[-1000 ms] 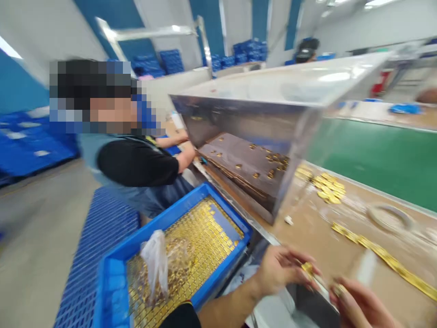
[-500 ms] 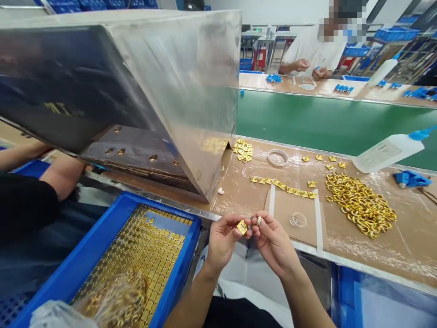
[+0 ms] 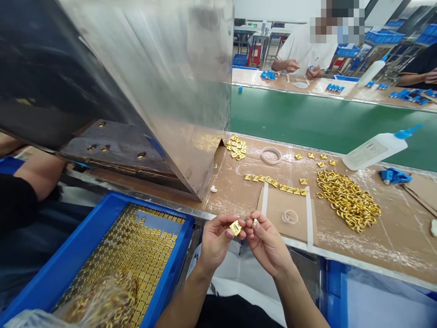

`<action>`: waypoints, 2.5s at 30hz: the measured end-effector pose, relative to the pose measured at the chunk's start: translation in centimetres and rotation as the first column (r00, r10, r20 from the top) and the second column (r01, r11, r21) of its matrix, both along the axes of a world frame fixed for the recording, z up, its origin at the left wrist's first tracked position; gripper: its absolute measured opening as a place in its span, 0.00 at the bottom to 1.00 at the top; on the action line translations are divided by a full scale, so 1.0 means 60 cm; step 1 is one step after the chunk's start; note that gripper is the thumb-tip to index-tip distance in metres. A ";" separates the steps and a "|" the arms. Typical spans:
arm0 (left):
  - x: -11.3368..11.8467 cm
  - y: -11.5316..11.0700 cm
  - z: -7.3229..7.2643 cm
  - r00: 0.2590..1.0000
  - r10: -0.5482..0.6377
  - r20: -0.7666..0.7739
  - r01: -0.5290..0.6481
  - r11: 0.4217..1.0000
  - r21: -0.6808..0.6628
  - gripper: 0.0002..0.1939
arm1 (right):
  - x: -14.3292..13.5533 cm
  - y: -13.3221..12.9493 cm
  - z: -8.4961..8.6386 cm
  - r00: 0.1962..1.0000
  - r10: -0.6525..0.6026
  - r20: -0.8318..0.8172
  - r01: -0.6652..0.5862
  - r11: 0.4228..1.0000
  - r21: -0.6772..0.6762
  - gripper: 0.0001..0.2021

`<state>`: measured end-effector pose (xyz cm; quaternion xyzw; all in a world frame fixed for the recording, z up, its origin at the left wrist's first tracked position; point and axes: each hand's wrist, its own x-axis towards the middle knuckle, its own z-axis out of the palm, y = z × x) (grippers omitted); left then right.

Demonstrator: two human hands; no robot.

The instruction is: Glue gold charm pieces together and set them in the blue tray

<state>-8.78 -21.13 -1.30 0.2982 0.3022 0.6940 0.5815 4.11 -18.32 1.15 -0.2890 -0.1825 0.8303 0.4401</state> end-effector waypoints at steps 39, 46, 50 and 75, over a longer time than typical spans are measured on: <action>0.019 0.005 -0.023 0.960 0.185 -0.212 -0.194 0.981 -0.021 0.18 | 0.009 -0.022 0.032 0.500 -0.575 0.648 -0.261 0.613 0.745 0.05; 0.023 0.007 -0.029 0.927 0.263 -0.267 -0.259 0.965 0.051 0.15 | 0.003 -0.027 0.028 0.489 -0.583 0.648 -0.218 0.637 0.739 0.06; 0.026 0.012 -0.040 0.933 0.278 -0.229 -0.270 0.961 0.066 0.13 | -0.001 -0.030 0.018 0.469 -0.585 0.662 -0.191 0.664 0.723 0.06; 0.022 0.005 -0.045 0.981 0.160 0.110 -0.147 0.982 -0.117 0.13 | 0.003 -0.027 0.011 0.675 -0.382 0.631 -0.172 0.751 0.638 0.06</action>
